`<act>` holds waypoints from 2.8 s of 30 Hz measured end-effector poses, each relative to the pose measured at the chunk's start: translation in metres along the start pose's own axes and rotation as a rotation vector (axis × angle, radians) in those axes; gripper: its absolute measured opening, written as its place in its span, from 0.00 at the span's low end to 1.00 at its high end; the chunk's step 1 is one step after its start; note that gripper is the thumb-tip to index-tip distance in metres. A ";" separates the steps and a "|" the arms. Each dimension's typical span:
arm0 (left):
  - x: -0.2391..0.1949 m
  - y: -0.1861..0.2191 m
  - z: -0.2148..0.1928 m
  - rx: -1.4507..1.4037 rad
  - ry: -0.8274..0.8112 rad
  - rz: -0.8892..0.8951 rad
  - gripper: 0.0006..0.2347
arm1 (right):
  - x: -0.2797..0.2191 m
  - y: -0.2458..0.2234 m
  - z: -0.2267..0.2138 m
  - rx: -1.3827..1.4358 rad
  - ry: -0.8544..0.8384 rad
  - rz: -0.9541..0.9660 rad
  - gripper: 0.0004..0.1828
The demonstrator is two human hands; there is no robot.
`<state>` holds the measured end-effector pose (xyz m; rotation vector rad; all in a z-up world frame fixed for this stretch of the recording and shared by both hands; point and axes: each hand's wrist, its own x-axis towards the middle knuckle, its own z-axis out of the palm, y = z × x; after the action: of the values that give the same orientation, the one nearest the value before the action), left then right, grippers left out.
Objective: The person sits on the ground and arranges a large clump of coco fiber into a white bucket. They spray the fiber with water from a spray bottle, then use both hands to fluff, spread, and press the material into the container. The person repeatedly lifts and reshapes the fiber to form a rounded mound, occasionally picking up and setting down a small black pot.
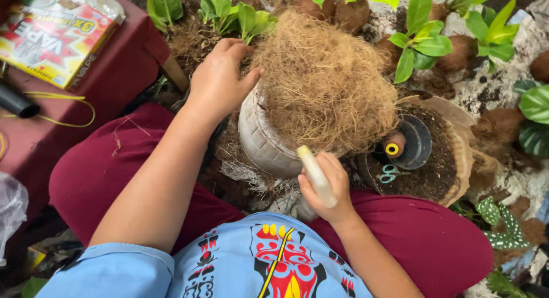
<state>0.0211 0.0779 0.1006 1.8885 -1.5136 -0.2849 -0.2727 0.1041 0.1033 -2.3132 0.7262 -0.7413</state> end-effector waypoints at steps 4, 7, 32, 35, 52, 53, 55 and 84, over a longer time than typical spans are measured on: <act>-0.002 0.002 -0.003 0.005 -0.028 -0.036 0.16 | 0.011 -0.003 0.005 0.172 0.129 0.119 0.15; -0.005 0.012 -0.006 0.044 -0.176 -0.083 0.15 | 0.013 0.001 0.005 0.274 0.112 0.337 0.13; -0.062 0.078 0.039 -0.073 -0.568 0.415 0.16 | -0.046 0.049 -0.027 0.203 0.298 0.486 0.14; -0.063 0.081 0.041 -0.078 -0.599 0.461 0.17 | -0.048 0.040 -0.017 -0.003 0.198 0.332 0.12; -0.049 0.108 0.047 0.246 -0.307 0.312 0.18 | -0.110 0.075 -0.017 0.337 0.374 0.656 0.18; -0.049 0.107 0.044 0.241 -0.324 0.285 0.18 | -0.109 0.068 -0.012 0.301 0.319 0.591 0.17; -0.044 0.100 0.035 0.254 -0.290 0.269 0.18 | -0.096 0.056 -0.005 0.182 0.215 0.395 0.18; -0.084 0.017 -0.024 -0.380 0.275 0.113 0.26 | 0.039 -0.027 0.019 0.528 0.026 0.149 0.47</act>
<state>-0.0034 0.1628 0.1092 1.4721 -1.2724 -0.2313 -0.2251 0.1045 0.1211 -1.7572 0.6158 -0.7854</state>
